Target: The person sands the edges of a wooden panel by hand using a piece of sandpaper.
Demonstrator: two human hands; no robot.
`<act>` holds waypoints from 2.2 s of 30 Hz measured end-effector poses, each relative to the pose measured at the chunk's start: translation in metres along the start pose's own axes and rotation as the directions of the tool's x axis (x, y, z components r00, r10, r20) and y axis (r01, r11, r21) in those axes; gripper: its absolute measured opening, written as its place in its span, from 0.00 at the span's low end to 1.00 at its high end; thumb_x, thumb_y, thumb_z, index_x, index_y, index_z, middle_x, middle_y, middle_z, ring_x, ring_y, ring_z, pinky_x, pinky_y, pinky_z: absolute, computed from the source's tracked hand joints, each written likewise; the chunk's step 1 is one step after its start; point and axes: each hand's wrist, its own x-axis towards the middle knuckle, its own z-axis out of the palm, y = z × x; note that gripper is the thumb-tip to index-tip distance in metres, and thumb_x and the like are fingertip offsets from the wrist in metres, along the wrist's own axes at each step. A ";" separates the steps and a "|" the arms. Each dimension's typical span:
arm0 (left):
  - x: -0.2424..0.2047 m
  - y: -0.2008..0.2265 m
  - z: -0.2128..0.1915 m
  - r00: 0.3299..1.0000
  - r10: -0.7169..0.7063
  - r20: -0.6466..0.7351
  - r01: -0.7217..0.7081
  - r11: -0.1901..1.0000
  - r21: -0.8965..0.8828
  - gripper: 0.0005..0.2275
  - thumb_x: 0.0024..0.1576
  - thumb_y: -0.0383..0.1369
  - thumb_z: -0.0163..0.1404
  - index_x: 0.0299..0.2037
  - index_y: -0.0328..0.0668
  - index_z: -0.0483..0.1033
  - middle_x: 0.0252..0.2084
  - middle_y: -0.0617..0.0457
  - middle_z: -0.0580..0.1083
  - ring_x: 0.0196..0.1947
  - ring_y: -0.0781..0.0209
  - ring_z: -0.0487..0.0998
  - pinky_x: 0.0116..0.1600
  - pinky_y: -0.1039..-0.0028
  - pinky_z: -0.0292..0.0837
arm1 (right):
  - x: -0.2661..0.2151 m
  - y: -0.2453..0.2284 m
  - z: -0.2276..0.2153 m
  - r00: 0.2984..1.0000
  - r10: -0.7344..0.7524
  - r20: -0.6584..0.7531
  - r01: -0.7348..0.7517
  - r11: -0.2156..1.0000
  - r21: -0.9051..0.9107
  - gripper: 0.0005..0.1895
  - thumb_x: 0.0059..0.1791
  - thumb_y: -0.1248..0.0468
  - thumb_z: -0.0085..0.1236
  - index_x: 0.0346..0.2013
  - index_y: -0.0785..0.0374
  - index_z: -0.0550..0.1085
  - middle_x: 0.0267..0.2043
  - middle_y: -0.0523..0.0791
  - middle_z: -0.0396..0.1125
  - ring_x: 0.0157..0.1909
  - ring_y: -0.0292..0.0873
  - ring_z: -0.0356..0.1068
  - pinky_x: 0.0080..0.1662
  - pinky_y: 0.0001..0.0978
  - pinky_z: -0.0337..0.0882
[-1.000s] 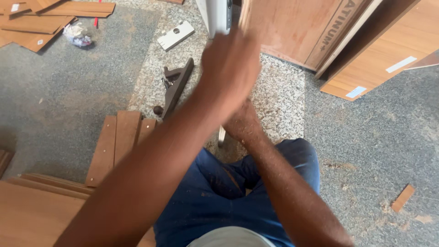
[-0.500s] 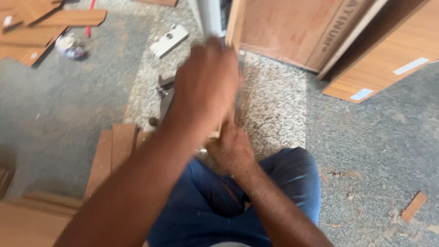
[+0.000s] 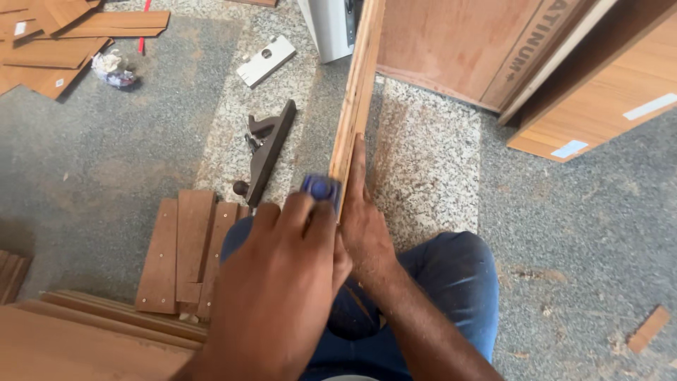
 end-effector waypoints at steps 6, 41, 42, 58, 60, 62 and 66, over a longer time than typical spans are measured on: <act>0.100 -0.010 0.019 1.000 -0.028 -0.005 0.028 0.996 0.082 0.16 0.58 0.36 0.56 0.45 0.24 0.77 0.40 0.36 0.76 0.34 0.52 0.78 0.25 0.67 0.79 | -0.013 -0.015 -0.008 0.701 -0.596 -0.392 0.585 0.794 -0.162 0.57 0.49 0.63 0.58 0.77 0.65 0.26 0.65 0.77 0.54 0.49 0.71 0.74 0.45 0.49 0.80; 0.220 -0.037 0.064 0.942 -0.335 -0.036 0.282 0.843 -0.459 0.13 0.64 0.38 0.46 0.41 0.33 0.73 0.41 0.38 0.77 0.28 0.60 0.82 0.27 0.76 0.79 | -0.015 -0.014 -0.007 0.976 -0.127 -0.178 0.139 0.989 0.056 0.61 0.44 0.60 0.59 0.76 0.63 0.25 0.59 0.68 0.63 0.45 0.69 0.74 0.48 0.54 0.77; 0.202 -0.032 0.050 0.987 -0.147 -0.067 0.156 0.976 0.153 0.12 0.61 0.35 0.51 0.40 0.28 0.77 0.41 0.33 0.75 0.26 0.53 0.79 0.20 0.72 0.78 | -0.014 -0.011 -0.006 0.965 -0.168 -0.202 0.184 0.981 0.063 0.61 0.44 0.61 0.59 0.76 0.63 0.25 0.59 0.69 0.63 0.45 0.70 0.73 0.48 0.55 0.77; 0.183 -0.022 0.046 0.995 -0.105 0.001 0.103 0.981 0.167 0.12 0.64 0.36 0.50 0.44 0.30 0.78 0.37 0.37 0.76 0.23 0.57 0.77 0.19 0.68 0.76 | -0.008 0.004 -0.001 0.757 -0.527 -0.386 0.490 0.849 -0.198 0.50 0.51 0.62 0.58 0.73 0.71 0.34 0.72 0.76 0.44 0.52 0.70 0.73 0.41 0.46 0.80; 0.245 -0.038 0.074 0.991 -0.118 -0.062 0.124 0.986 0.111 0.12 0.65 0.36 0.50 0.45 0.30 0.78 0.37 0.37 0.76 0.23 0.57 0.78 0.19 0.68 0.77 | -0.011 0.001 -0.003 0.834 -0.436 -0.337 0.432 0.897 -0.091 0.53 0.49 0.63 0.58 0.73 0.74 0.31 0.73 0.75 0.45 0.51 0.70 0.73 0.40 0.45 0.80; 0.281 -0.050 0.100 0.984 -0.067 -0.166 0.077 0.996 0.051 0.13 0.65 0.36 0.49 0.45 0.30 0.78 0.37 0.37 0.76 0.24 0.57 0.78 0.19 0.68 0.77 | -0.012 -0.003 -0.004 0.928 -0.281 -0.246 0.287 0.958 -0.010 0.58 0.46 0.62 0.60 0.76 0.71 0.30 0.71 0.71 0.49 0.49 0.71 0.72 0.45 0.51 0.78; 0.284 -0.051 0.102 0.982 -0.059 -0.178 0.059 0.998 -0.007 0.13 0.66 0.35 0.47 0.45 0.29 0.77 0.37 0.37 0.76 0.25 0.56 0.78 0.20 0.68 0.77 | -0.013 -0.009 -0.008 0.992 -0.082 -0.093 0.088 0.994 0.062 0.62 0.46 0.58 0.61 0.79 0.64 0.26 0.67 0.66 0.56 0.49 0.71 0.72 0.53 0.55 0.75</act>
